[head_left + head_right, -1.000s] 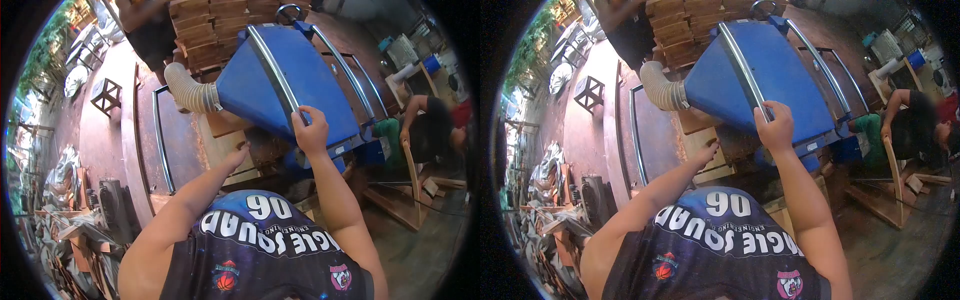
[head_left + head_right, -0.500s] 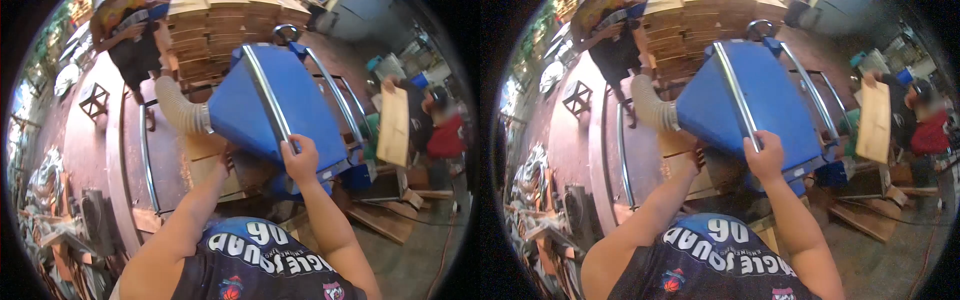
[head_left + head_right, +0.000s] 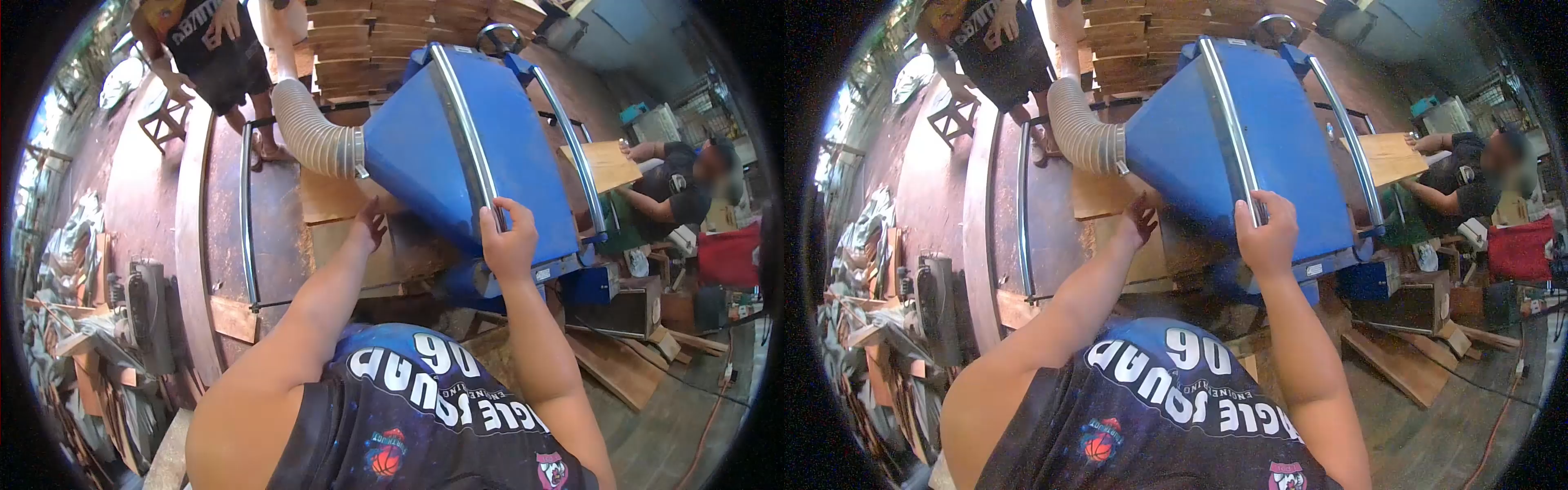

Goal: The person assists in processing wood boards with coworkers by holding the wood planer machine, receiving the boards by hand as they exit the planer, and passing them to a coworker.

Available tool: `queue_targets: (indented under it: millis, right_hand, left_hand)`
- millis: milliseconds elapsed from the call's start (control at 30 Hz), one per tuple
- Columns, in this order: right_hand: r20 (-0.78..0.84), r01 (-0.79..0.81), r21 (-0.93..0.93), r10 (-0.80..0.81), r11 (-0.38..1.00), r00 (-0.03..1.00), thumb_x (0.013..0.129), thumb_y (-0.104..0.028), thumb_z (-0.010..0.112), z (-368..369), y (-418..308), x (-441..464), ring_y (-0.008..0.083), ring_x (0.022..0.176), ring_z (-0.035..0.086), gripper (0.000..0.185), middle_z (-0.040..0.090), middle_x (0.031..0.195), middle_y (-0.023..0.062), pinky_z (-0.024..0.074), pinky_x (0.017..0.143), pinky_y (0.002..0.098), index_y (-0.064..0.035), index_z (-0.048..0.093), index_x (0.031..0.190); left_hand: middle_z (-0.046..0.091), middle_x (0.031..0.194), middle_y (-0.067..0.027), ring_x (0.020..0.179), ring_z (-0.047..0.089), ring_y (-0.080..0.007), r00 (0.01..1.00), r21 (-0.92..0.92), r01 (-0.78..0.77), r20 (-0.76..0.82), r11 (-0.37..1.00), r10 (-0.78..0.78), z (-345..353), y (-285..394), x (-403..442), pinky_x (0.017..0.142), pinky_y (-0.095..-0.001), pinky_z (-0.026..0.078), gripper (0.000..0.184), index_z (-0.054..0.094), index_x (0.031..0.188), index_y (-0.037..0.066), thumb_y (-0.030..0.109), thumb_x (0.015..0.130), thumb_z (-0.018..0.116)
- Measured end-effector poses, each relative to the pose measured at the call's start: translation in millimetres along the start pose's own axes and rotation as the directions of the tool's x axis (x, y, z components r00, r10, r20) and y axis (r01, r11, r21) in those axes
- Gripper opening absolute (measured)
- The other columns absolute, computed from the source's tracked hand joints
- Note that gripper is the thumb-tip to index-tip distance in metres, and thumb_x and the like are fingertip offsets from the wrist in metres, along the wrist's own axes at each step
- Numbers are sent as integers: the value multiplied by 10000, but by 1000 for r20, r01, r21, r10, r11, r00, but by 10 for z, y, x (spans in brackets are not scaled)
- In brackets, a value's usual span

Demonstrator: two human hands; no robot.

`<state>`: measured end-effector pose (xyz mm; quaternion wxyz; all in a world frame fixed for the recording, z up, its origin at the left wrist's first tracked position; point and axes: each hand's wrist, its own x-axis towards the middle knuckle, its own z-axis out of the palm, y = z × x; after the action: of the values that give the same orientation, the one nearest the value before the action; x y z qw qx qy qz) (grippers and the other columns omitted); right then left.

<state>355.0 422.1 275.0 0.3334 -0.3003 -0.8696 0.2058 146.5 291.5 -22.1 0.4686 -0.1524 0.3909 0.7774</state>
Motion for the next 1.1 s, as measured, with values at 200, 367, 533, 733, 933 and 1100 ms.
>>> queue_targets:
  millis: [200, 367, 533, 733, 933, 1100]
  right_hand:
    - [5, 83, -57, -83, 995, 997, 879, -228, 789, 7, 26, -15, 366, 1112, 652, 280, 725, 1091, 169, 511, 987, 467, -38, 736, 1078]
    - [7, 71, -62, -70, 996, 997, 876, -237, 793, 10, 3, -18, 370, 1127, 655, 284, 728, 1101, 170, 513, 996, 470, -44, 742, 1078]
    - [-8, 77, -73, -78, 994, 997, 869, -244, 796, 20, 0, -3, 369, 1119, 660, 283, 730, 1085, 166, 515, 995, 467, -41, 743, 1060]
    - [-45, 75, -51, -77, 996, 996, 860, -258, 790, 40, -1, 4, 374, 1080, 666, 283, 734, 1060, 167, 522, 969, 471, -41, 746, 1037]
    - [-61, 76, -3, -76, 997, 995, 844, -284, 785, 40, 66, 15, 368, 1080, 676, 288, 746, 1026, 158, 520, 977, 473, -56, 761, 1019]
    - [-87, 58, 8, -57, 998, 995, 852, -301, 775, 29, 112, -22, 348, 1121, 664, 289, 746, 1068, 142, 492, 1014, 482, -71, 758, 1026]
  left_hand:
    - [375, 1669, -52, 1574, 257, -286, 1000, -61, -19, -6, 998, 19, -45, 98, -99, 1269, -514, 182, 755, 449, 1580, 262, 501, 931, 754]
    - [609, 1421, -4, 1366, 506, -255, 997, -175, -73, -9, 982, 72, -162, 97, -31, 1168, -485, 378, 493, 608, 1423, 268, 428, 975, 733]
    - [697, 1217, 16, 1144, 623, -222, 994, -226, -58, -103, 972, 36, -214, 221, -79, 1031, -447, 514, 288, 690, 1301, 257, 359, 1032, 664]
    - [693, 1222, 2, 1121, 627, -235, 983, -236, -97, -177, 967, 56, -195, 366, -280, 1035, -463, 519, 273, 684, 1294, 239, 356, 1069, 584]
    - [555, 1453, -80, 1345, 516, -320, 975, -230, -169, -182, 958, 128, -438, 463, -266, 1156, -544, 454, 371, 585, 1424, 216, 374, 1103, 482]
    - [608, 1410, -88, 1318, 570, -311, 977, -286, -211, -76, 935, 197, -417, 591, -431, 1164, -550, 455, 288, 644, 1318, 159, 266, 1059, 579]
